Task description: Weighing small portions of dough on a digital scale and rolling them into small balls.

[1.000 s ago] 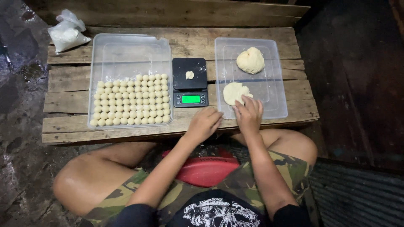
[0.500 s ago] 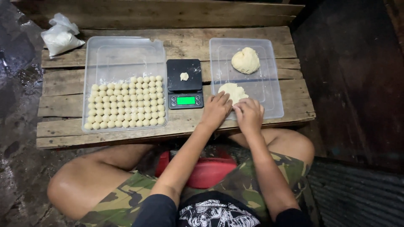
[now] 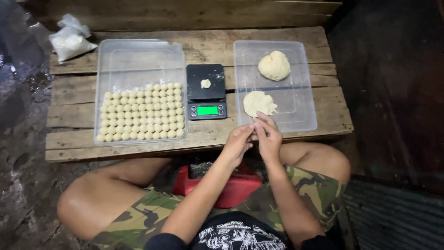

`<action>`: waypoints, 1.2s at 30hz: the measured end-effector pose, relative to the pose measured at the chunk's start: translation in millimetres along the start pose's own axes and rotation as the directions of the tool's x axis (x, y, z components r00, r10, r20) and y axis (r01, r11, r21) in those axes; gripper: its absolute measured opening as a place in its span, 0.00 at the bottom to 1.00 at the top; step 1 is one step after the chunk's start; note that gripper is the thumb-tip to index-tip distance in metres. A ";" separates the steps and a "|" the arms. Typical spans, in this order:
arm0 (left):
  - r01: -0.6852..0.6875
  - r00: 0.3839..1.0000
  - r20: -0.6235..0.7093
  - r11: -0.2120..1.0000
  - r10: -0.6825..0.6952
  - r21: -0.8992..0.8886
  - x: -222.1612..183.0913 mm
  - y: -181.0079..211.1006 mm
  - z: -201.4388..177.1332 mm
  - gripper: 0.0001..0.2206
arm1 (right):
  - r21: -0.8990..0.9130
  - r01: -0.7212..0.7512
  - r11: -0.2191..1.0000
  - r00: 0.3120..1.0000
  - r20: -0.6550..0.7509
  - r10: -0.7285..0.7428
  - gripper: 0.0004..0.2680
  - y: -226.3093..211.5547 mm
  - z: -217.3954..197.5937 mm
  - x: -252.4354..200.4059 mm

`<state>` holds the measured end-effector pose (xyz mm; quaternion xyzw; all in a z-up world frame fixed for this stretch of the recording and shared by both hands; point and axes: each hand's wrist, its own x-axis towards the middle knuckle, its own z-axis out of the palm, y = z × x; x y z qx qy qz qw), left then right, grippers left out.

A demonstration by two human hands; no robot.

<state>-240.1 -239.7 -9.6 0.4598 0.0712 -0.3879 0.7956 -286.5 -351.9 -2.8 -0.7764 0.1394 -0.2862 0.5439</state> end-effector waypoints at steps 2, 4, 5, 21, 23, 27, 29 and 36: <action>0.095 0.995 0.049 0.991 -0.091 -0.096 -6.3 12.1 -7.5 0.08 | 0.034 0.006 0.999 0.999 0.041 -0.007 0.07 -7.2 5.7 -3.4; 0.101 0.993 0.073 0.992 -0.095 -0.080 -3.1 15.3 -24.4 0.07 | 0.056 -0.030 0.998 0.998 0.063 0.027 0.11 -10.8 10.0 -3.1; 0.118 0.988 0.105 0.991 -0.111 -0.063 -1.7 15.9 -31.7 0.07 | 0.067 -0.072 0.995 0.995 0.077 0.067 0.15 -12.5 10.3 -3.8; -0.004 0.447 0.724 -0.808 0.525 0.589 100.4 172.0 -98.9 0.03 | 0.053 -0.131 0.990 0.988 -0.075 0.135 0.16 26.3 -0.9 4.5; -0.079 0.495 0.747 -0.833 0.444 0.547 107.5 162.6 -110.2 0.01 | 0.068 -0.103 0.992 0.991 -0.078 0.108 0.17 28.7 -0.6 5.3; -0.122 0.599 0.677 -0.787 0.427 0.604 90.7 156.9 -119.7 0.10 | 0.096 -0.099 0.990 0.989 -0.101 0.109 0.16 21.8 1.7 5.3; -0.124 0.663 0.586 -0.704 0.465 0.699 87.0 156.2 -125.1 0.20 | 0.092 -0.102 0.991 0.990 -0.090 0.110 0.16 17.4 2.2 6.5; -0.175 0.582 0.510 -0.515 0.633 0.839 4.3 192.6 -96.8 0.30 | -0.007 -0.046 0.999 0.993 -0.108 0.045 0.14 17.3 0.4 8.7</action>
